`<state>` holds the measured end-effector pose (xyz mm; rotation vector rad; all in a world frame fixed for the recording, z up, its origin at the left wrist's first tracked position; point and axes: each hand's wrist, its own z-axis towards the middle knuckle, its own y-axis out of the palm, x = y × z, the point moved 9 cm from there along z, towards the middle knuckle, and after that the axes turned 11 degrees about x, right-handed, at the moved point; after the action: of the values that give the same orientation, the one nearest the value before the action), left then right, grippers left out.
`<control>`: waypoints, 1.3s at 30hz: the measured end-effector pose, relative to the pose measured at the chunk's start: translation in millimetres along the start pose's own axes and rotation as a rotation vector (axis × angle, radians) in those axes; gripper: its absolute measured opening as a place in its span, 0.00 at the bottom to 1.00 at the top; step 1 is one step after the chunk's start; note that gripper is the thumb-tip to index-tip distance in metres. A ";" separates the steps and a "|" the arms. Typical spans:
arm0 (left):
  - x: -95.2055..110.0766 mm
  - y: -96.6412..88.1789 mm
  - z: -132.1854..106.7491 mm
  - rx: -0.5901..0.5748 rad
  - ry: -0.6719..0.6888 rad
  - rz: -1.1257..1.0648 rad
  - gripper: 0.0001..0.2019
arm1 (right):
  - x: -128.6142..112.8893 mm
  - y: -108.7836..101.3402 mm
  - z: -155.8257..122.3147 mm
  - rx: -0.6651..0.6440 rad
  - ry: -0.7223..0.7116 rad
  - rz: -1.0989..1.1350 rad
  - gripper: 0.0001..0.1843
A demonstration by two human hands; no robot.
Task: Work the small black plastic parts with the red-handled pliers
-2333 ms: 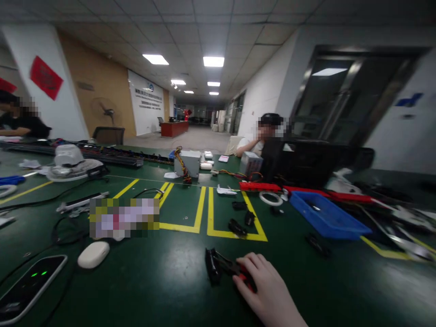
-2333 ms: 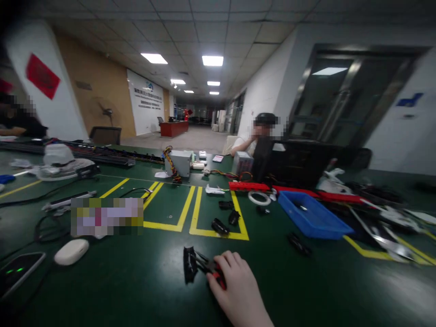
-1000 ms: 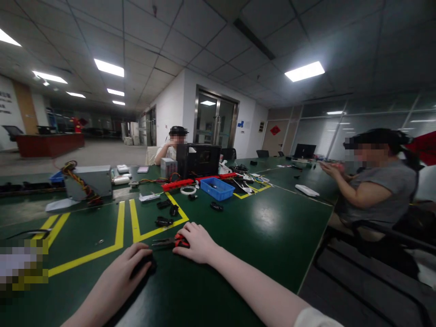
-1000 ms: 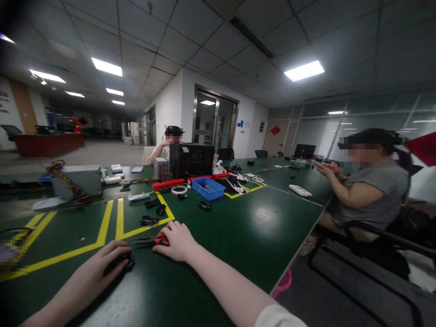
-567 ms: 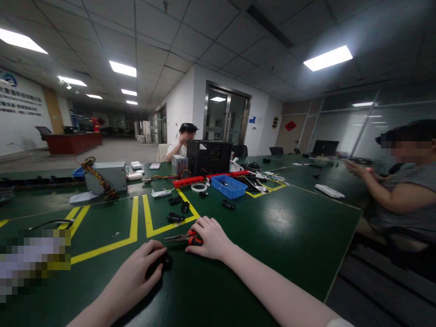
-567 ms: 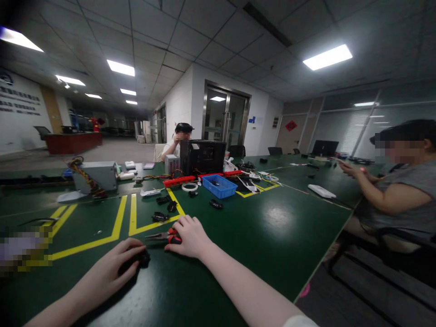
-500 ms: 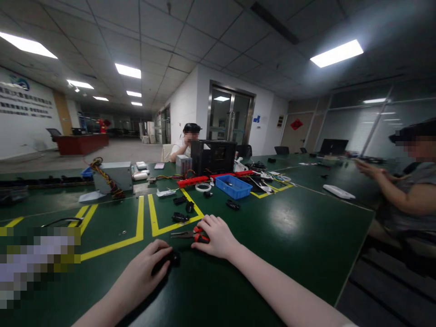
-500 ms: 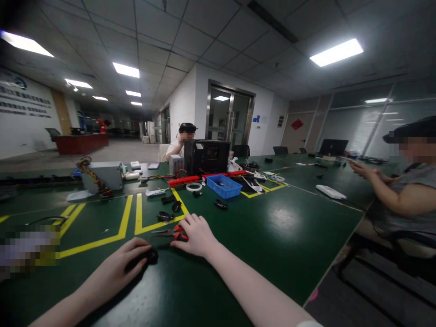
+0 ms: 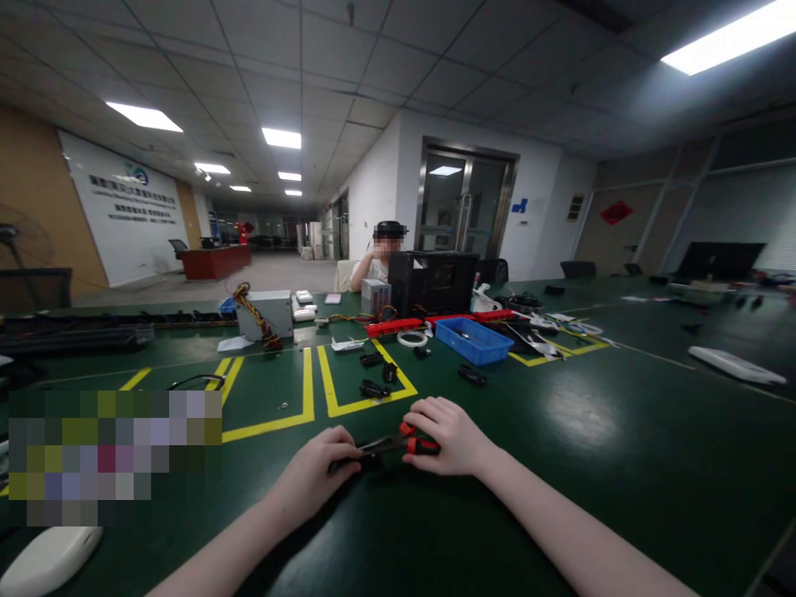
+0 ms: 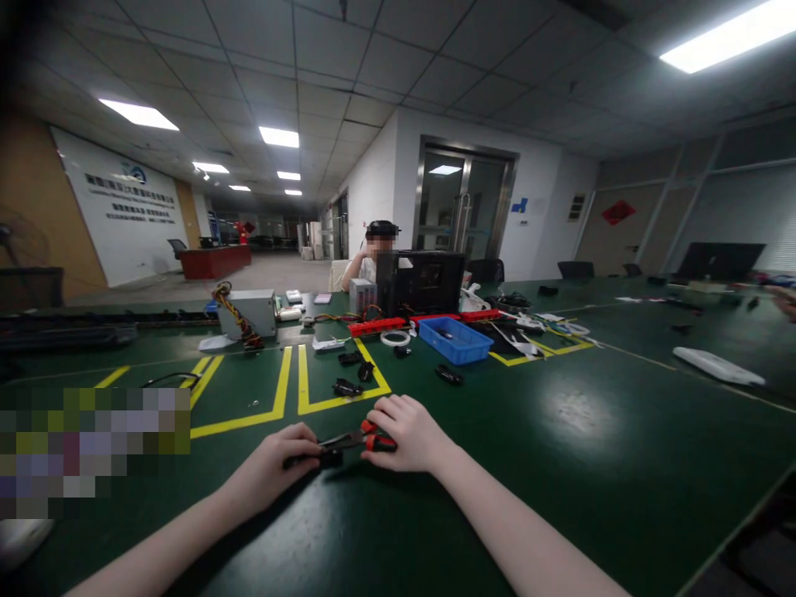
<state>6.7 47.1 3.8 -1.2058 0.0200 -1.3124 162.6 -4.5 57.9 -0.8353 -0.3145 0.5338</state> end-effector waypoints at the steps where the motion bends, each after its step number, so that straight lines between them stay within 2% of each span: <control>1: -0.3 0.1 -0.3 -0.003 -0.005 0.007 0.09 | -0.9 0.3 0.1 -0.003 -0.005 0.001 0.23; 8: 0.4 -1.5 0.7 -0.014 -0.024 0.027 0.10 | -5.1 5.5 1.0 -0.035 -0.012 -0.001 0.22; 20: -5.8 -6.2 2.6 0.003 -0.076 -0.053 0.09 | 1.9 13.1 -1.6 -0.092 0.010 -0.023 0.23; 29: -6.7 -9.4 3.8 0.027 -0.108 -0.117 0.08 | 4.9 7.0 0.1 -0.032 0.028 -0.018 0.22; 39: -7.9 -9.3 3.3 0.038 -0.108 -0.106 0.07 | 2.0 15.0 -1.2 -0.052 0.006 -0.023 0.20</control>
<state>-0.6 56.9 6.9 -1.2577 -0.1481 -1.3316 159.9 4.1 45.7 -0.8829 -0.3331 0.5032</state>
